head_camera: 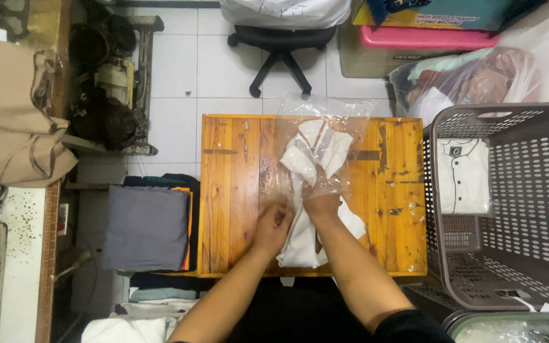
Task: Folding shirts and placing them into plastic bags for final packaging.
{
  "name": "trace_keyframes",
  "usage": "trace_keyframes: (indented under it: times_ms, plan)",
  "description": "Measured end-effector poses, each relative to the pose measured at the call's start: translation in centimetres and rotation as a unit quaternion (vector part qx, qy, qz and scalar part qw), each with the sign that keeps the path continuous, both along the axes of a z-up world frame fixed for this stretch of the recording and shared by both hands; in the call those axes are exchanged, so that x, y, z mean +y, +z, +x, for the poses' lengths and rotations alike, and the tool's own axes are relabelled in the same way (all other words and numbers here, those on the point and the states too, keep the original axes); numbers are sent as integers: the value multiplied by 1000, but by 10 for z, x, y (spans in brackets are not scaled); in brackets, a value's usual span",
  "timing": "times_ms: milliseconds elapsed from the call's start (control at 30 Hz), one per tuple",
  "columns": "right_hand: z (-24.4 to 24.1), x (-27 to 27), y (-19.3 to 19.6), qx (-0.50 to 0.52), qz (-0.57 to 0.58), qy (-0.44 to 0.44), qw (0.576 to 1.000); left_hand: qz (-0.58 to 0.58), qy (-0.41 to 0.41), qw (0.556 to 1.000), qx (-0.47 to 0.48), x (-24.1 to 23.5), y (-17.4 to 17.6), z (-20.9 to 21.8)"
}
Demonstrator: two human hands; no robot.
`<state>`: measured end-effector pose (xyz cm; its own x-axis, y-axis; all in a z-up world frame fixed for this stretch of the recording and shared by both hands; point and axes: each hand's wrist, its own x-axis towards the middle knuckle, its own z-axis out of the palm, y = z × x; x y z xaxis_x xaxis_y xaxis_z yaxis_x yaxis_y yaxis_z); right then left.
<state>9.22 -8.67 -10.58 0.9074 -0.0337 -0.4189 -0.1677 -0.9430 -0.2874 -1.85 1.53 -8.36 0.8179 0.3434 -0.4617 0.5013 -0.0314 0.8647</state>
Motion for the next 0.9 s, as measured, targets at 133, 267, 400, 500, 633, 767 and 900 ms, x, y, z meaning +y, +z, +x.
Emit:
trace_keyframes:
  times_ms: [133, 267, 400, 500, 633, 767, 900]
  plan:
    - [4, 3, 34, -38, -11, -14, 999, 7, -92, 995, 20, -3, 18, -8]
    - [21, 3, 9, -27, 92, -132, 987, 26, -121, 992, 12, 6, 32, -15]
    - [23, 10, 1, -96, 99, -90, 986, 16, -49, 997, 50, 17, 4, -18]
    - [20, 12, 31, -72, 102, -72, 990, 22, -10, 997, 78, 18, -22, -24]
    - [24, 4, 57, -28, 91, -28, 995, 85, -40, 995, 36, 19, -18, -19]
    - [20, 1, 60, 12, 82, 13, 996, 49, -83, 992, 75, 19, 38, 4]
    - [22, 10, 52, -33, 45, -3, 998, 61, -56, 982, 173, 15, 19, 8]
